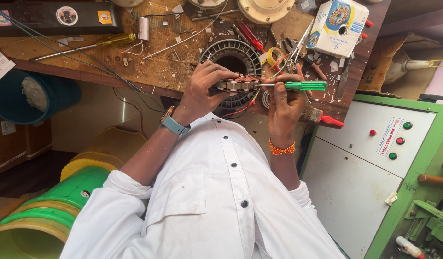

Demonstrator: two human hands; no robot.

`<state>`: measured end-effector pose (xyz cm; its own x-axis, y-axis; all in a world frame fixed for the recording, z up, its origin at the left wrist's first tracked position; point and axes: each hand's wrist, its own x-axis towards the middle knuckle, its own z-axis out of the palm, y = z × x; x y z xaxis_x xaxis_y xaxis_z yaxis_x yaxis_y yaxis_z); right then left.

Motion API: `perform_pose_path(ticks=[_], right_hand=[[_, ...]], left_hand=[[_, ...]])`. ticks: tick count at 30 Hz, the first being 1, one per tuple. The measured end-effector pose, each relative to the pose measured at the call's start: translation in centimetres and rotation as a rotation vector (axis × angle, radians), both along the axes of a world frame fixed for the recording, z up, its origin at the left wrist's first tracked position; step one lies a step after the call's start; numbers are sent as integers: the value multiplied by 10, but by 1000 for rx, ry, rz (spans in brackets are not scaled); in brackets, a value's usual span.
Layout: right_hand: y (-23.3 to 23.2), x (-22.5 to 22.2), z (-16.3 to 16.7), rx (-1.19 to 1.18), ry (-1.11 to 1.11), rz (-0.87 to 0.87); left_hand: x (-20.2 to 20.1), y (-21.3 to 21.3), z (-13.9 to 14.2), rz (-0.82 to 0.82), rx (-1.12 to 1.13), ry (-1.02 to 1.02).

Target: The person works at a cluttered workbench, manipulating wires and small components of an electrical motor or generator. They use scissors to cut a piece of white material and a screwdriver to adjust parts within the stator assembly. The task involves precise hand movements and tool use.

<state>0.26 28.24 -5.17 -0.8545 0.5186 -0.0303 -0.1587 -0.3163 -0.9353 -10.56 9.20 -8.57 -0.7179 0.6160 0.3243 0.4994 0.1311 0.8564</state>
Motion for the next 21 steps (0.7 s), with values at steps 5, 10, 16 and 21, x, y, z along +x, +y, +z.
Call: perform_pose_path(ticks=[5,10,16,21], right_hand=[[-6,2,-7,224,54,1],[-3,2,-5,328,-132,-66],[-1,-2,3,382,-180,-18],[3,-8,11,433,-223,32]], left_hand=[[2,5,6,30,-114,107],[0,11,12,1,-136,177],[-1,13,17,-5,-134,154],[1,16,26,21,-138,80]])
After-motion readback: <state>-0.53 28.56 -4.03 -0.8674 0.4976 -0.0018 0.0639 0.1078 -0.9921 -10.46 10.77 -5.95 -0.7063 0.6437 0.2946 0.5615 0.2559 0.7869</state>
